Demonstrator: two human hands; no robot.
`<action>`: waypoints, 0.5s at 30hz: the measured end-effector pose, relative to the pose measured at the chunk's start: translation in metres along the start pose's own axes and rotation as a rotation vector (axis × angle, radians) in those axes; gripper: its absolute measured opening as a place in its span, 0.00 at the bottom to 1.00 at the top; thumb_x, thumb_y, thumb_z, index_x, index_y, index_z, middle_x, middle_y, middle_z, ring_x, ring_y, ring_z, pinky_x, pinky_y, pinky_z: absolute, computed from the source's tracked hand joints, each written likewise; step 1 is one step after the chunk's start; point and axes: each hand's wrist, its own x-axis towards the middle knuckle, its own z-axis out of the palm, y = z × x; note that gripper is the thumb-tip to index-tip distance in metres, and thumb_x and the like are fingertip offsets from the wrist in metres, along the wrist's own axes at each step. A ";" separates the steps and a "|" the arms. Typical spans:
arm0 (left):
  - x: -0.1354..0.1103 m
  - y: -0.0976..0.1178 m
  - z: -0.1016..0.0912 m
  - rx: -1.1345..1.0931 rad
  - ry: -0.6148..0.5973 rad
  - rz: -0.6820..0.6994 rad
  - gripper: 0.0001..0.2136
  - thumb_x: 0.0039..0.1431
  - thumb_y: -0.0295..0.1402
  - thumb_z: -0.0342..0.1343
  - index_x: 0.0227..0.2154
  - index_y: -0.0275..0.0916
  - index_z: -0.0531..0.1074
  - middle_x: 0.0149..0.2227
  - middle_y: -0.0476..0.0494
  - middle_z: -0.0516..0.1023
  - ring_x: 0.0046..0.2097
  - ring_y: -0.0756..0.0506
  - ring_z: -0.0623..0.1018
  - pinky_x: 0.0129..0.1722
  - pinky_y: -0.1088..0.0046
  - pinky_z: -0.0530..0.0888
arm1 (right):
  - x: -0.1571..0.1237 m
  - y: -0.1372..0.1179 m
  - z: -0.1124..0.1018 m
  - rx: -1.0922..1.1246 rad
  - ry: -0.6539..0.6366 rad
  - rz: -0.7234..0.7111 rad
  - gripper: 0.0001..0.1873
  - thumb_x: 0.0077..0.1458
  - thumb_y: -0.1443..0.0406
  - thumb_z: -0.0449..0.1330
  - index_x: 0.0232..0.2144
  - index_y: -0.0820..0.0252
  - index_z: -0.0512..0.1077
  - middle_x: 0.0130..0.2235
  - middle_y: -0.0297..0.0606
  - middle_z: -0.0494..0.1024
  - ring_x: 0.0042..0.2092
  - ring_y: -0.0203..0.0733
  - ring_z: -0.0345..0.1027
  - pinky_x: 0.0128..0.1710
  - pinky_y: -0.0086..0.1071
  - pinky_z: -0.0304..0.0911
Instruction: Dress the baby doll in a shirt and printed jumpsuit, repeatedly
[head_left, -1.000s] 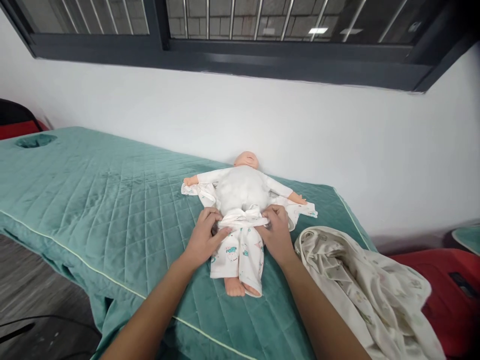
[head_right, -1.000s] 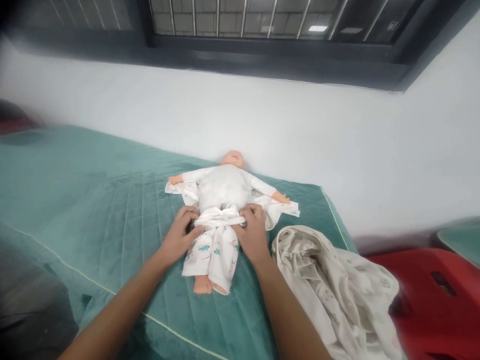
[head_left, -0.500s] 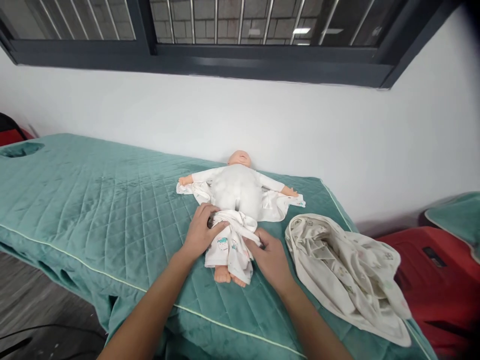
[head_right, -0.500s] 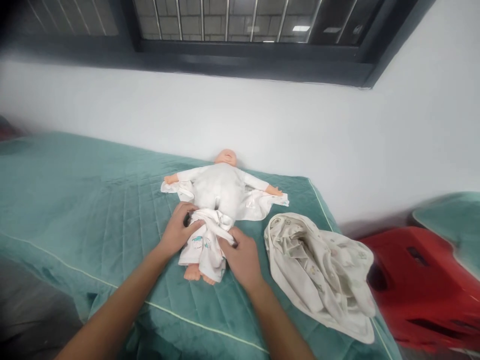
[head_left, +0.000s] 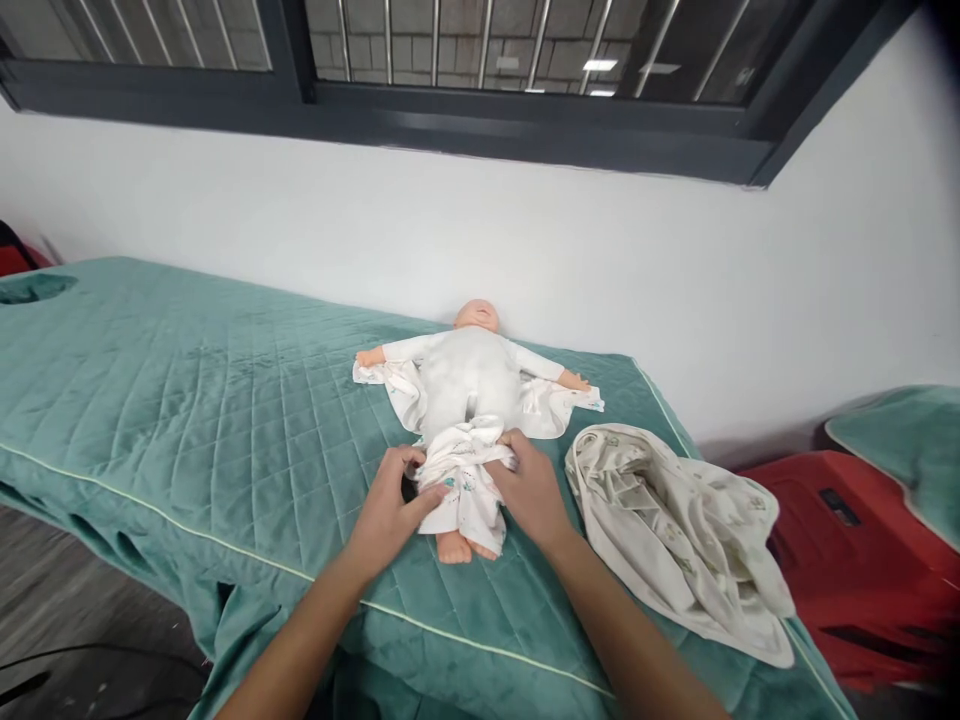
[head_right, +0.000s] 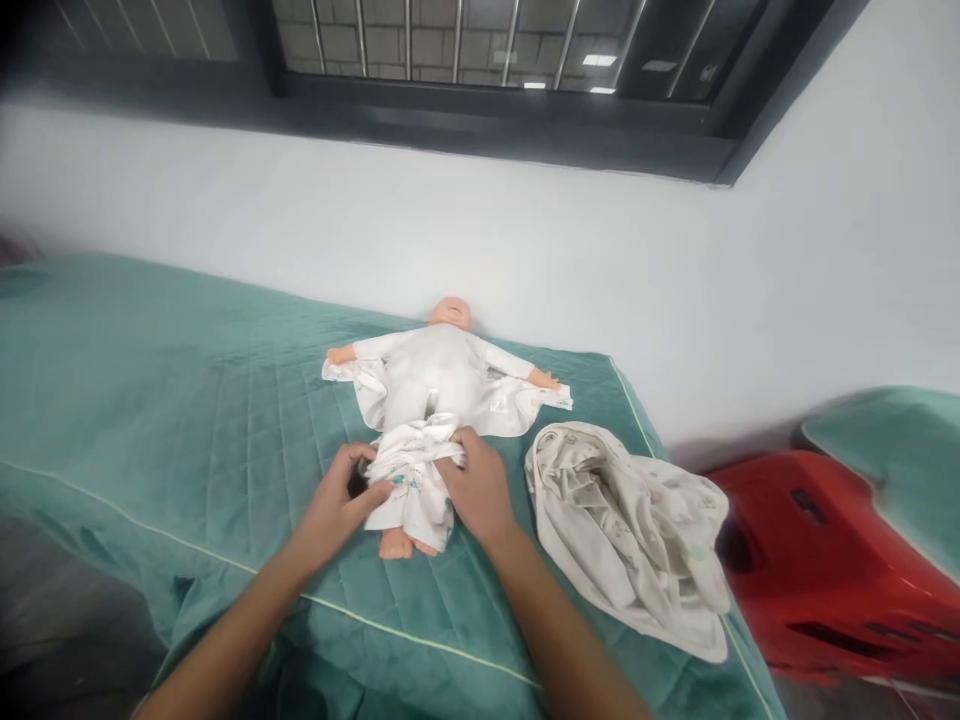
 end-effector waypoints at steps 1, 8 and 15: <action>0.002 0.000 0.000 -0.008 -0.018 0.036 0.15 0.58 0.41 0.57 0.45 0.41 0.64 0.44 0.44 0.70 0.46 0.44 0.70 0.47 0.66 0.67 | -0.007 -0.001 -0.001 0.016 -0.016 0.018 0.04 0.54 0.62 0.56 0.31 0.56 0.67 0.29 0.28 0.71 0.33 0.38 0.64 0.34 0.30 0.56; 0.017 -0.003 -0.002 -0.009 -0.089 0.098 0.16 0.60 0.39 0.55 0.49 0.40 0.66 0.48 0.41 0.70 0.50 0.42 0.70 0.51 0.64 0.66 | -0.065 -0.017 -0.016 -0.013 -0.239 0.093 0.11 0.58 0.55 0.55 0.34 0.57 0.68 0.33 0.34 0.74 0.37 0.43 0.67 0.36 0.34 0.59; -0.002 0.010 -0.006 -0.140 -0.121 -0.063 0.15 0.64 0.43 0.50 0.46 0.40 0.67 0.43 0.44 0.73 0.44 0.44 0.72 0.45 0.67 0.69 | -0.067 -0.023 -0.021 -0.097 -0.273 -0.109 0.36 0.39 0.58 0.72 0.51 0.57 0.65 0.49 0.42 0.71 0.53 0.54 0.63 0.52 0.45 0.58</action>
